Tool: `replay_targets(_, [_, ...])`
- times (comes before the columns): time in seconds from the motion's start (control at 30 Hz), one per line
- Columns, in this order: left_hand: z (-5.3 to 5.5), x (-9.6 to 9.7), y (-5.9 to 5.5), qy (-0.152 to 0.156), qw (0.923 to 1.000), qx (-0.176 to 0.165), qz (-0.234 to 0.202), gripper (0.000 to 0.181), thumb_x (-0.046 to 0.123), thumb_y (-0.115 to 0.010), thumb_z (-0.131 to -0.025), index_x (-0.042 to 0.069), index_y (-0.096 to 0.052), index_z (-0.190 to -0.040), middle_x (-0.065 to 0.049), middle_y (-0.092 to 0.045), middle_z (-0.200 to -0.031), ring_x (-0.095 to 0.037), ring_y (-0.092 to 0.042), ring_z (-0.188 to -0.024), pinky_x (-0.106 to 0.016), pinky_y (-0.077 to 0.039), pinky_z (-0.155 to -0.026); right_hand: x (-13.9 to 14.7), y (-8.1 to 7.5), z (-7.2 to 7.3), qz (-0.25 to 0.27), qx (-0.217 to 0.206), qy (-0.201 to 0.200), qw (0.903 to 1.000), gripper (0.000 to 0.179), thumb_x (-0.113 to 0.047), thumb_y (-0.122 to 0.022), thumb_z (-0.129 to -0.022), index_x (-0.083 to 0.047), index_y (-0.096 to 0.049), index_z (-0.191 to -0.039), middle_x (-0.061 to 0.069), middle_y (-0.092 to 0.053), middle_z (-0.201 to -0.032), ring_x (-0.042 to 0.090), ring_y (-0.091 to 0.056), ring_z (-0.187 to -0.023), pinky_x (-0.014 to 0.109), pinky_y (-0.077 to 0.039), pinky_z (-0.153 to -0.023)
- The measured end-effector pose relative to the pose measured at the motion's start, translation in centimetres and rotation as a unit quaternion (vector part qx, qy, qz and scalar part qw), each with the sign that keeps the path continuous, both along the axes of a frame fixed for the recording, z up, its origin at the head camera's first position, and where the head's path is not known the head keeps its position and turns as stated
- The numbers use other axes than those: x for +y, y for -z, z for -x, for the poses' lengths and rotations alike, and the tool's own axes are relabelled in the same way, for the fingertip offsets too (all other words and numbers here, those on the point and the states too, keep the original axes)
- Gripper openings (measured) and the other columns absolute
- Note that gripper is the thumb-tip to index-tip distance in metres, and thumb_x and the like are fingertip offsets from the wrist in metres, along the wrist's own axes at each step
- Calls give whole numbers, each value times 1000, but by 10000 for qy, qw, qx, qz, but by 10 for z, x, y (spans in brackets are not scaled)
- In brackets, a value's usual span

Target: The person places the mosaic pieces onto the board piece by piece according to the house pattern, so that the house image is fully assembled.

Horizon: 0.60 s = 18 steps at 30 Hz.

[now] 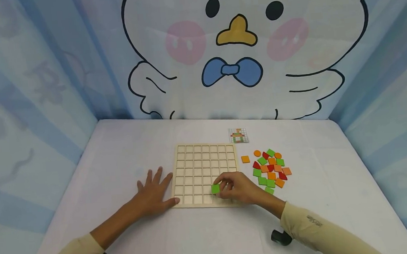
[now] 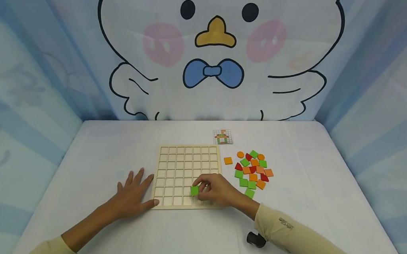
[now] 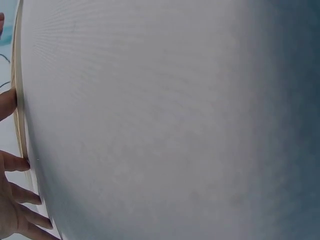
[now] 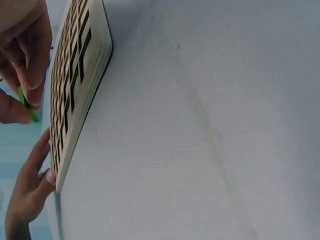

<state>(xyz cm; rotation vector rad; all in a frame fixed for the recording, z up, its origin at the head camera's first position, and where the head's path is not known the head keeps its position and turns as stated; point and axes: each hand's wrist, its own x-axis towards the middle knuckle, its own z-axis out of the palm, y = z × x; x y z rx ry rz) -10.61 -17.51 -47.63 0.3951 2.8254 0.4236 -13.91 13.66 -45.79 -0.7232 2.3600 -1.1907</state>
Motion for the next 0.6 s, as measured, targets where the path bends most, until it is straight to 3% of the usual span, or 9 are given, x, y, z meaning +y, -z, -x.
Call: replay_targets(0.6, [0, -2, 0, -50, 9999, -103, 10, 88, 60, -63, -90, 8, -36, -155, -31, -19, -162, -62, -14, -145, -85, -22, -100, -46, 7, -5, -69, 127, 27, 9999, 24, -9, -80, -83, -11, -73, -106, -4, -68, -81, 6, -58, -64, 20, -47, -60])
